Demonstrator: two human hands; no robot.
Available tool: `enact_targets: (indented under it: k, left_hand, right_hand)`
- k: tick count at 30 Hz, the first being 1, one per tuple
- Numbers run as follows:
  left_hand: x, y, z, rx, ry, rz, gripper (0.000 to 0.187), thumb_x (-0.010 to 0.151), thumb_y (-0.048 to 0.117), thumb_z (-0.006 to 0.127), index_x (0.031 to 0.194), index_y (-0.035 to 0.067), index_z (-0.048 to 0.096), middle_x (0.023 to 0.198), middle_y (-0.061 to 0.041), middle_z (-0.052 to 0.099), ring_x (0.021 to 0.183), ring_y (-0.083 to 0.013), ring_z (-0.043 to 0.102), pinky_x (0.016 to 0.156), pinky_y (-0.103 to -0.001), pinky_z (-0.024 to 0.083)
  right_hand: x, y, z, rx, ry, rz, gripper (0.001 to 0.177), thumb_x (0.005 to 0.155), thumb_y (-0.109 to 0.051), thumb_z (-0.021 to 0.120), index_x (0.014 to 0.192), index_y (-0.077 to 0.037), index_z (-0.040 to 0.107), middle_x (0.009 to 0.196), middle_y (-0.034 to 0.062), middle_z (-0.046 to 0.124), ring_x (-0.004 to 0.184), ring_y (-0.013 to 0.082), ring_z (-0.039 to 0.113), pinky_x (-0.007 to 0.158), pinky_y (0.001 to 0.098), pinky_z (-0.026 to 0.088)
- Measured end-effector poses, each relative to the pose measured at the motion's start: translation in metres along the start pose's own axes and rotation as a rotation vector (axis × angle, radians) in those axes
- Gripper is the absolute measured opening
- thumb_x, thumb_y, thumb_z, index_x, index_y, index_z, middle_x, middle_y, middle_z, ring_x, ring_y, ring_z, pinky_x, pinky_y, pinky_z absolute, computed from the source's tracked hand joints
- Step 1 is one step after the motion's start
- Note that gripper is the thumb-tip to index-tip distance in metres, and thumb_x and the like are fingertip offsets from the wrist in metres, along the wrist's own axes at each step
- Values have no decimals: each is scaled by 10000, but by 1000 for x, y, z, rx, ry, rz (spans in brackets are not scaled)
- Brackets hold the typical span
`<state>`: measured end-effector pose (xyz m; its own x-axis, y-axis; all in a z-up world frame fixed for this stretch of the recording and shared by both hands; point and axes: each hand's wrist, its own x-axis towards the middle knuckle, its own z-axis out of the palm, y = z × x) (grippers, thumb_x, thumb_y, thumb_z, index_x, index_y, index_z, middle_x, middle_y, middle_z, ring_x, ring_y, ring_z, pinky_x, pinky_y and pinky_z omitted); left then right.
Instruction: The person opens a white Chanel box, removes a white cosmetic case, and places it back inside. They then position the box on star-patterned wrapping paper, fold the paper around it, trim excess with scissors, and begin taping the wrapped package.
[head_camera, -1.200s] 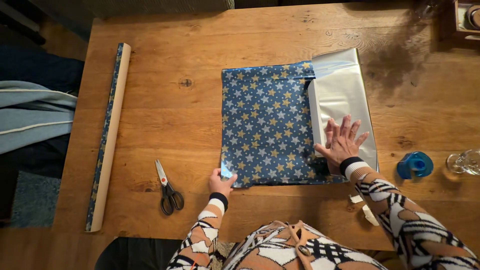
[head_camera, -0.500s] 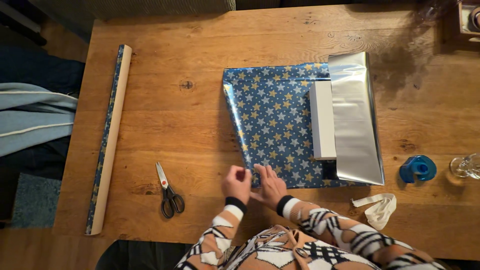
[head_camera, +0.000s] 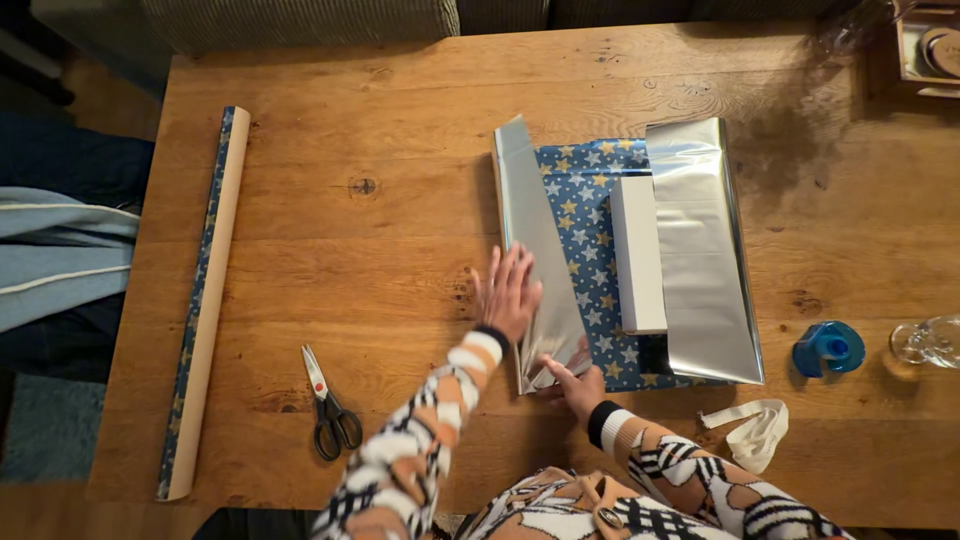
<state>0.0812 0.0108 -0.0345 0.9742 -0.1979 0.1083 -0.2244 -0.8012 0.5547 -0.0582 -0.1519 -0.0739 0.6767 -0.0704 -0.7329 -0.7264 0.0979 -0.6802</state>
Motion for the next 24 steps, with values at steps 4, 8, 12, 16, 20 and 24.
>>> enact_targets:
  k: [4,8,12,16,20,24]
  left_hand:
    - [50,-32,15,259,-239,197,680,1008,518,500,1606,269,293,1723,25,106,1596,-292,20,1167,-747,13]
    - [58,-42,20,256,-354,188,768,973,597,485,1626,301,212,1715,43,48,1576,-265,-16,1186,-730,6]
    - [53,-43,14,281,-417,139,816,930,645,492,1621,321,203,1714,38,34,1579,-268,-27,1190,-720,-8]
    - [48,-41,6,291,-412,43,880,907,699,501,1623,301,182,1721,27,21,1580,-285,-28,1182,-733,-11]
    - [50,-40,4,290,-387,32,900,910,716,495,1629,283,170,1717,26,22,1575,-307,-22,1178,-740,-3]
    - [47,-47,2,301,-370,11,921,899,720,506,1630,287,151,1710,11,6,1565,-322,-20,1167,-738,15]
  right_hand:
    - [-6,-13,-4,54,36,157,347,911,-226,704,1161,9,651,986,133,768,762,250,773,599,355,613]
    - [-11,-11,-5,101,37,351,378,910,-205,729,1192,21,617,1059,177,747,827,284,764,643,388,630]
    - [-8,-8,-6,35,-9,292,382,909,-220,727,1170,48,653,1038,175,756,809,288,779,624,397,639]
    - [-1,-19,-10,-69,-9,233,386,914,-252,703,1177,28,666,1018,182,773,773,282,777,577,384,615]
    - [-7,-33,-12,-163,11,219,385,905,-257,738,1145,40,688,998,171,783,734,256,786,549,354,611]
    - [-13,-38,-9,-261,52,146,363,862,-260,782,1062,41,742,893,155,793,661,227,765,515,338,606]
